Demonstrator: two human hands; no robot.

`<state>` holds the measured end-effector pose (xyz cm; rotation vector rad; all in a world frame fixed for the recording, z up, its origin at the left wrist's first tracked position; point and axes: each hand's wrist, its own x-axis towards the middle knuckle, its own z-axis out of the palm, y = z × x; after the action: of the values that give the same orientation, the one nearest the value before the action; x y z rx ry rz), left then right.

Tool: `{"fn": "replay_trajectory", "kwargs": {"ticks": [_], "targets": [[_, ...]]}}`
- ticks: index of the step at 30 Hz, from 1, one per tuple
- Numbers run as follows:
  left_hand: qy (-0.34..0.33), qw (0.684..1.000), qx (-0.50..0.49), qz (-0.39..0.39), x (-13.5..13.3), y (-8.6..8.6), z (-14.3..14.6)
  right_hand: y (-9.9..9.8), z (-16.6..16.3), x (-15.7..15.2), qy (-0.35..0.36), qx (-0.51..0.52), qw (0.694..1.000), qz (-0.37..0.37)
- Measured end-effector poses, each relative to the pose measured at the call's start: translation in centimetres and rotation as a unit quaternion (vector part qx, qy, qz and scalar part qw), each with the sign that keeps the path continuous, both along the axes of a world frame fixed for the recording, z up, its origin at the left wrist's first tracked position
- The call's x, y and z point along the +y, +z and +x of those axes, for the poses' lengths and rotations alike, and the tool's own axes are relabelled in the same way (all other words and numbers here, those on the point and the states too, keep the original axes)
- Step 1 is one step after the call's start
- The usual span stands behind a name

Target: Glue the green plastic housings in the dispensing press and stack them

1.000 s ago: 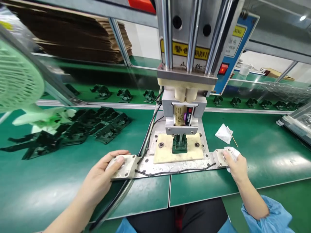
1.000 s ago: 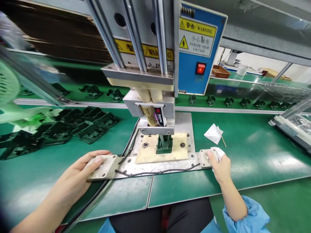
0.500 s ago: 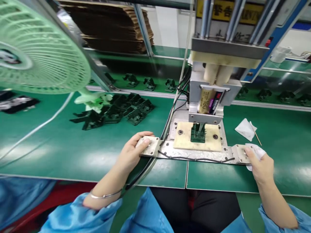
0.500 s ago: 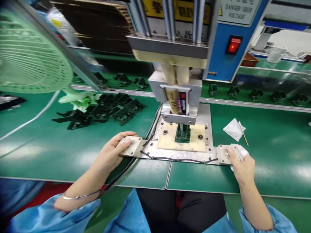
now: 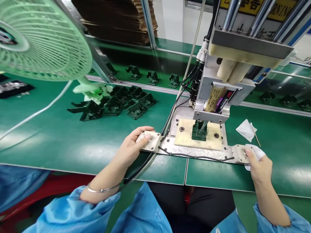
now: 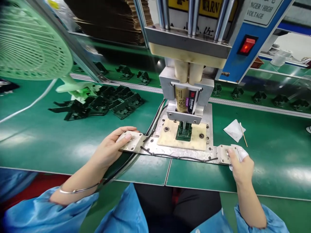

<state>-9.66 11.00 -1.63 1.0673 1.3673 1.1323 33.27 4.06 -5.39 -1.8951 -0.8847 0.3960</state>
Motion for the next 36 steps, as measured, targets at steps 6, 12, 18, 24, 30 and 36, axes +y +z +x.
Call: {"fn": "replay_trajectory", "kwargs": {"ticks": [6, 12, 18, 24, 30, 36], "targets": [[0.015, 0.998, -0.052, -0.033, -0.1, 0.4, 0.3, 0.3, -0.2, 0.0, 0.018, -0.012, 1.0, 0.001], [0.027, 0.997, -0.06, -0.048, -0.2, 0.4, 0.3, 0.6, -0.5, 0.0, 0.024, -0.008, 1.0, 0.005], [0.026, 0.997, -0.06, -0.046, -0.1, 0.2, 0.0, 0.7, -0.6, 0.0, 0.025, -0.001, 1.0, 0.005], [0.015, 0.998, -0.053, -0.033, 0.1, -0.7, -0.6, 0.7, -0.7, 0.1, 0.027, 0.003, 1.0, 0.001], [0.02, 0.999, -0.038, -0.029, -0.2, 0.1, 0.1, 0.8, -0.7, 0.1, 0.031, 0.006, 0.999, 0.011], [0.025, 0.999, -0.034, -0.009, -0.4, 0.4, 0.7, 0.9, -0.4, 0.0, 0.034, -0.019, 0.999, 0.015]]}}
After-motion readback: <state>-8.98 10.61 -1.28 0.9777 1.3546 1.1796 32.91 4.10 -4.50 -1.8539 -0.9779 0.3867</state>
